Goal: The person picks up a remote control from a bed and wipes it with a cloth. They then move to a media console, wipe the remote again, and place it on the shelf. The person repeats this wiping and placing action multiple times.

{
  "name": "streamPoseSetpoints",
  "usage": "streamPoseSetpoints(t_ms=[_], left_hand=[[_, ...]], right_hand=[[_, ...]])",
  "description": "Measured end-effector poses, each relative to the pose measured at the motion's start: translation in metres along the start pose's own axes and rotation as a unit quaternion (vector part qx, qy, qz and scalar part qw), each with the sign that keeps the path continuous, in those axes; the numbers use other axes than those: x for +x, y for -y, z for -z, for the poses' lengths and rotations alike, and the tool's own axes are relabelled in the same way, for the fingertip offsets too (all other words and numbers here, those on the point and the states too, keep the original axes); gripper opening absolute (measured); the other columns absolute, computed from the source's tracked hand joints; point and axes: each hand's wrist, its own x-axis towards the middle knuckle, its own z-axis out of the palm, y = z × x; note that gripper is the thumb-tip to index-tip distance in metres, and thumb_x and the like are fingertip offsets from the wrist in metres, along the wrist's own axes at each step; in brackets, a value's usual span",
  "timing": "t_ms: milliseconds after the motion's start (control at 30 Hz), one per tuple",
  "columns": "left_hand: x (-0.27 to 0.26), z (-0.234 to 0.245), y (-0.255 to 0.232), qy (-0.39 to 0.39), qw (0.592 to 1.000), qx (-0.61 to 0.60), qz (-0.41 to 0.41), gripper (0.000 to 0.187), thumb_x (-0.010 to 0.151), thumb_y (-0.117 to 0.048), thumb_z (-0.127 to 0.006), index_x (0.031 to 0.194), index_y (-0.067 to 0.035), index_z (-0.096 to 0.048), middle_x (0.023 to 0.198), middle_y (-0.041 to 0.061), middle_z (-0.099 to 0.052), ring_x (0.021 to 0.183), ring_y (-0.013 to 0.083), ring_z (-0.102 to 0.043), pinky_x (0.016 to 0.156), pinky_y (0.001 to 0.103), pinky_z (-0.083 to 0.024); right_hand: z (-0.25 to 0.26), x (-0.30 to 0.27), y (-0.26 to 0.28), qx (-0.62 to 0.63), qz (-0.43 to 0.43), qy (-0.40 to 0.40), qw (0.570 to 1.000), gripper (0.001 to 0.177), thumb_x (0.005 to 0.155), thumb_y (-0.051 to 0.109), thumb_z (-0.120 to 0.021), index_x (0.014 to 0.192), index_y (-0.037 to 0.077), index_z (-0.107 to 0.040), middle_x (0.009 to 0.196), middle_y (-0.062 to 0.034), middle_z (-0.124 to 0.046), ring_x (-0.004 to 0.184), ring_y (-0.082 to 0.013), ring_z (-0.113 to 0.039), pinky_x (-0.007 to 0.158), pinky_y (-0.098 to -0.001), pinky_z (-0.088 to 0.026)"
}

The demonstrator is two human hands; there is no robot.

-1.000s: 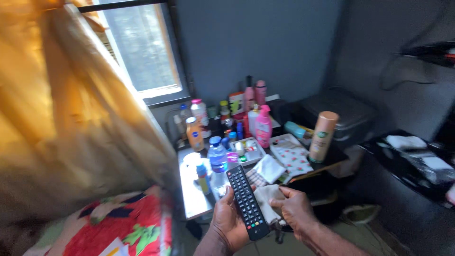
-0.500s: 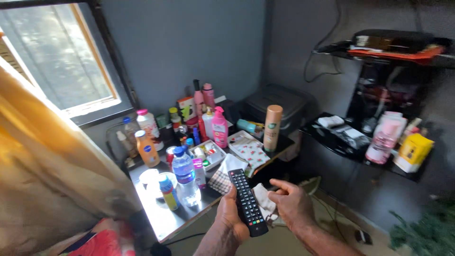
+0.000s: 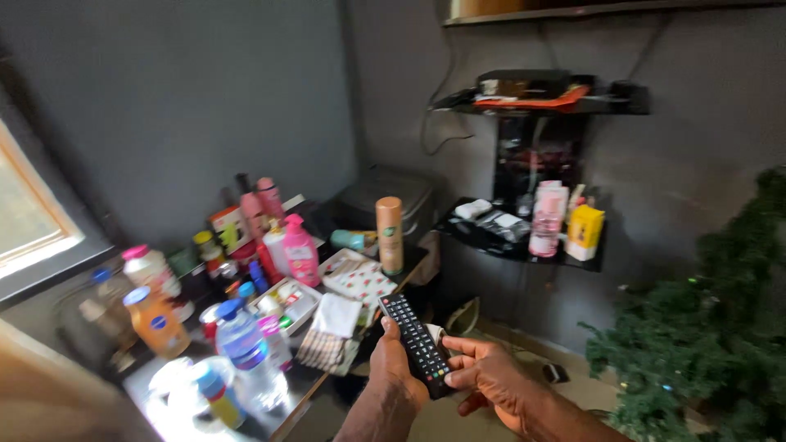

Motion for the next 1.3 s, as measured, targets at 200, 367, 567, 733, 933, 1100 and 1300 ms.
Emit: streamPoseSetpoints(t_ms=[200, 367, 567, 733, 933, 1100, 1300], left_hand=[[-0.009, -0.066, 0.018, 0.043, 0.999, 0.007, 0.019, 0.053, 0.103, -0.059, -0.044, 0.118, -0.01, -0.062, 0.109, 0.011, -0.071, 0.102, 0.0345, -0.069, 0.095, 0.06, -0.053], [0.016, -0.113, 0.035, 0.162, 0.986, 0.013, 0.033, 0.064, 0.102, -0.061, -0.034, 0.12, -0.007, -0.063, 0.113, 0.016, -0.072, 0.105, 0.0362, -0.067, 0.096, 0.06, -0.051], [0.038, -0.171, 0.046, 0.224, 0.972, 0.016, 0.066, 0.055, 0.104, -0.046, -0.046, 0.132, -0.003, -0.064, 0.127, 0.015, -0.073, 0.113, 0.0359, -0.068, 0.103, 0.058, -0.048], [0.017, -0.215, 0.052, 0.21, 0.977, -0.015, 0.023, 0.073, 0.099, -0.062, -0.039, 0.148, -0.01, -0.049, 0.145, 0.014, -0.062, 0.127, 0.0343, -0.06, 0.102, 0.058, -0.044], [0.007, -0.237, 0.063, 0.267, 0.962, -0.016, 0.047, 0.088, 0.091, -0.075, -0.037, 0.152, -0.013, -0.047, 0.146, 0.014, -0.059, 0.128, 0.035, -0.057, 0.1, 0.056, -0.042], [0.004, -0.248, 0.065, 0.263, 0.963, -0.007, 0.063, 0.09, 0.091, -0.077, -0.035, 0.152, -0.011, -0.046, 0.148, 0.018, -0.057, 0.131, 0.0359, -0.055, 0.103, 0.056, -0.041], [0.009, -0.264, 0.06, 0.276, 0.957, -0.007, 0.084, 0.09, 0.092, -0.076, -0.034, 0.152, -0.011, -0.045, 0.151, 0.018, -0.055, 0.135, 0.0357, -0.052, 0.105, 0.055, -0.038]], right_hand=[[0.055, -0.002, 0.015, 0.14, 0.055, -0.055, 0.987, 0.071, 0.086, 0.001, -0.067, 0.153, 0.009, -0.045, 0.104, -0.0121, -0.074, 0.072, -0.0208, -0.068, 0.063, -0.0377, -0.06], [0.098, -0.003, 0.041, 0.175, 0.109, -0.095, 0.974, 0.07, 0.086, 0.0, -0.067, 0.152, 0.009, -0.048, 0.101, -0.01, -0.073, 0.075, -0.0207, -0.069, 0.069, -0.0388, -0.06], [0.148, 0.005, 0.077, 0.253, 0.208, -0.093, 0.94, 0.063, 0.088, 0.002, -0.063, 0.149, 0.005, -0.051, 0.1, -0.0083, -0.07, 0.082, -0.0193, -0.07, 0.077, -0.0397, -0.061], [0.186, 0.011, 0.101, 0.228, 0.263, -0.12, 0.93, 0.057, 0.089, 0.005, -0.065, 0.146, 0.002, -0.055, 0.099, -0.0069, -0.071, 0.077, -0.0197, -0.068, 0.073, -0.0387, -0.06], [0.198, -0.007, 0.12, 0.231, 0.246, -0.16, 0.927, 0.057, 0.085, 0.005, -0.067, 0.141, 0.005, -0.056, 0.104, -0.0106, -0.075, 0.085, -0.0239, -0.072, 0.07, -0.0379, -0.058], [0.215, 0.002, 0.117, 0.216, 0.244, -0.186, 0.927, 0.058, 0.084, 0.005, -0.07, 0.141, 0.003, -0.058, 0.107, -0.0136, -0.074, 0.086, -0.026, -0.072, 0.065, -0.0379, -0.056], [0.201, -0.009, 0.138, 0.192, 0.231, -0.243, 0.922, 0.057, 0.087, 0.007, -0.069, 0.142, 0.0, -0.057, 0.106, -0.0115, -0.075, 0.087, -0.0238, -0.071, 0.064, -0.0363, -0.055]])
